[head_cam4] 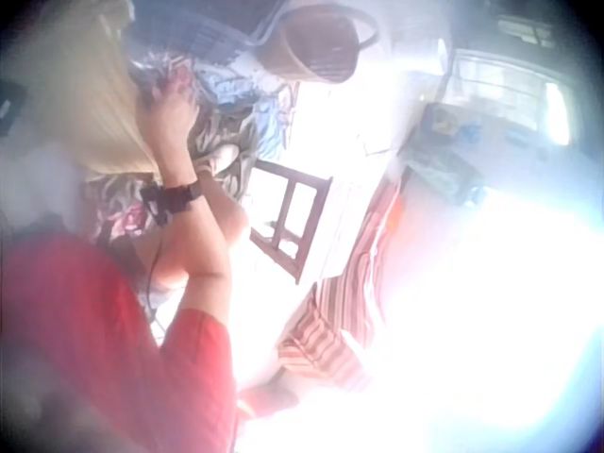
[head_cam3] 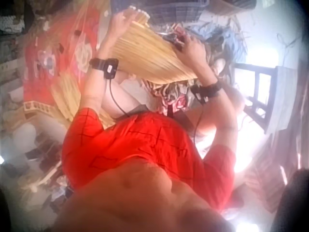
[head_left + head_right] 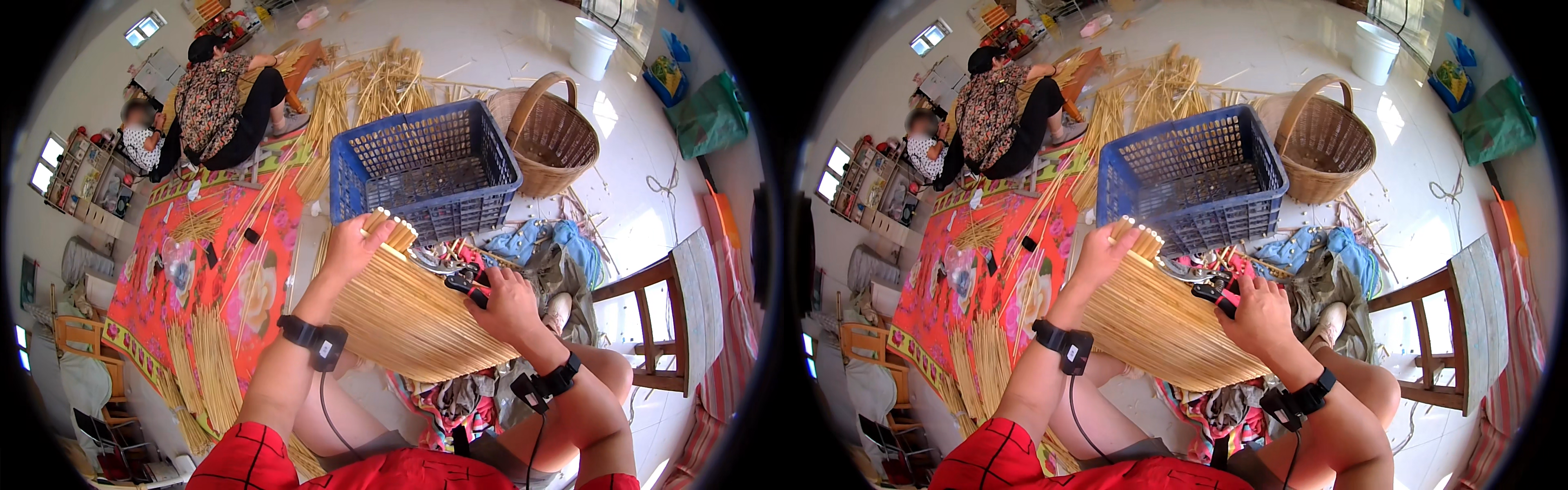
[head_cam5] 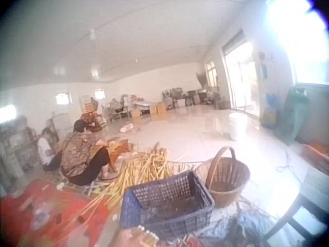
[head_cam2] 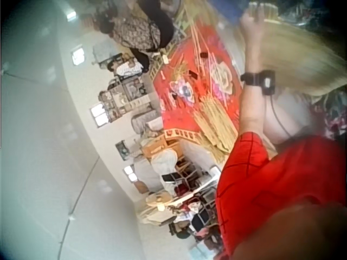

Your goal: The person trims the ends of wooden reeds using a pair of shears while holding the assembled blind by hand.

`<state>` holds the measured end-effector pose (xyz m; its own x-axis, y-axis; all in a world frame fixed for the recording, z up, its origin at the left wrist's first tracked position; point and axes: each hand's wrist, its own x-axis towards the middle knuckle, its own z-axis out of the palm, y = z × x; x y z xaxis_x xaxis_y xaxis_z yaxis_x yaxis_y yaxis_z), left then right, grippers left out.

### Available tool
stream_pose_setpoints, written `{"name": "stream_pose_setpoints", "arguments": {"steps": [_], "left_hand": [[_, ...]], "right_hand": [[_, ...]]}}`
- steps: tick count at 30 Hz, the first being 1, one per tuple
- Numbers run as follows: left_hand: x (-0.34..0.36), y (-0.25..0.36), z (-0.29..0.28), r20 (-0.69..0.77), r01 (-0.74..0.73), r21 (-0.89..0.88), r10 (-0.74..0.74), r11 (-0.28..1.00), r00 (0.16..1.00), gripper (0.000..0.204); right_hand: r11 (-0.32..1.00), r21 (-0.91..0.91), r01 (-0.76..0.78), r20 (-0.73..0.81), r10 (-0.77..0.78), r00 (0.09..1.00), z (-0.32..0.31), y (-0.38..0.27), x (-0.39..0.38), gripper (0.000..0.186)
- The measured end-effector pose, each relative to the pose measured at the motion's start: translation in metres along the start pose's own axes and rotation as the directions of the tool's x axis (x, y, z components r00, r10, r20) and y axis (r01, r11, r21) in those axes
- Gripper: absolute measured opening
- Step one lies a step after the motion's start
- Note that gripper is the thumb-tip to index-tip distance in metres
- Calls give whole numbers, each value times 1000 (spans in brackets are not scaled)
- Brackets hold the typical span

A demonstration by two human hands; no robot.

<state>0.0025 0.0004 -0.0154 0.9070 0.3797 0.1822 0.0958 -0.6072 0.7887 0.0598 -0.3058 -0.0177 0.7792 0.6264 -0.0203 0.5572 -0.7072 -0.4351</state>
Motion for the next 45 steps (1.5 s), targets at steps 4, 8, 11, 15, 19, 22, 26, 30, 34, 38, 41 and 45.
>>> {"name": "stream_pose_setpoints", "arguments": {"steps": [4, 8, 11, 15, 19, 22, 26, 30, 34, 38, 41, 45], "left_hand": [[0, 8, 1, 4, 15, 3, -15, 1000, 1000, 58], [-2, 13, 2, 9, 29, -71, -29, 997, 1000, 58], [-1, 8, 4, 0, 24, -40, -24, 999, 1000, 60], [1, 0, 6, -32, 5, 23, -4, 1000, 999, 61], [1, 6, 6, -15, 11, 21, -11, 1000, 1000, 63], [0, 5, 5, -16, 10, -14, -10, 1000, 1000, 63], [1, 1, 6, -27, -13, 12, 13, 1000, 1000, 62], [2, 6, 7, -28, -40, 40, 42, 998, 999, 60], [0, 3, 3, -28, -16, -8, 16, 1000, 999, 56], [-3, 7, 1, -23, -17, -39, 16, 999, 1000, 53], [-1, 2, -1, 19, -4, -68, 5, 998, 1000, 52], [0, 0, 0, 16, -8, -58, 9, 998, 1000, 53]], "right_hand": [[1000, 1, 18, -37, -18, 999, 3, -2, 0, 58], [998, -34, 43, -75, -46, 996, 0, -8, 2, 56], [997, -50, 63, -92, -67, 994, 5, -6, 3, 55], [996, -30, 84, -90, -86, 992, 8, -4, 7, 53], [998, 6, 59, -68, -59, 996, 9, -2, 9, 50], [999, 14, 51, -53, -51, 997, 4, -4, 11, 49], [994, -44, 98, -77, -102, 992, 6, 0, 10, 45], [990, -77, 119, -91, -126, 988, 10, 1, 7, 43], [991, 95, 98, -130, -85, 988, 0, 2, 3, 39], [968, 250, -21, -71, 40, 997, -10, 6, -5, 46], [967, 253, -44, -39, 55, 998, -4, 8, -6, 49], [983, 184, 4, -54, 6, 999, 4, 2, -2, 50]]}}
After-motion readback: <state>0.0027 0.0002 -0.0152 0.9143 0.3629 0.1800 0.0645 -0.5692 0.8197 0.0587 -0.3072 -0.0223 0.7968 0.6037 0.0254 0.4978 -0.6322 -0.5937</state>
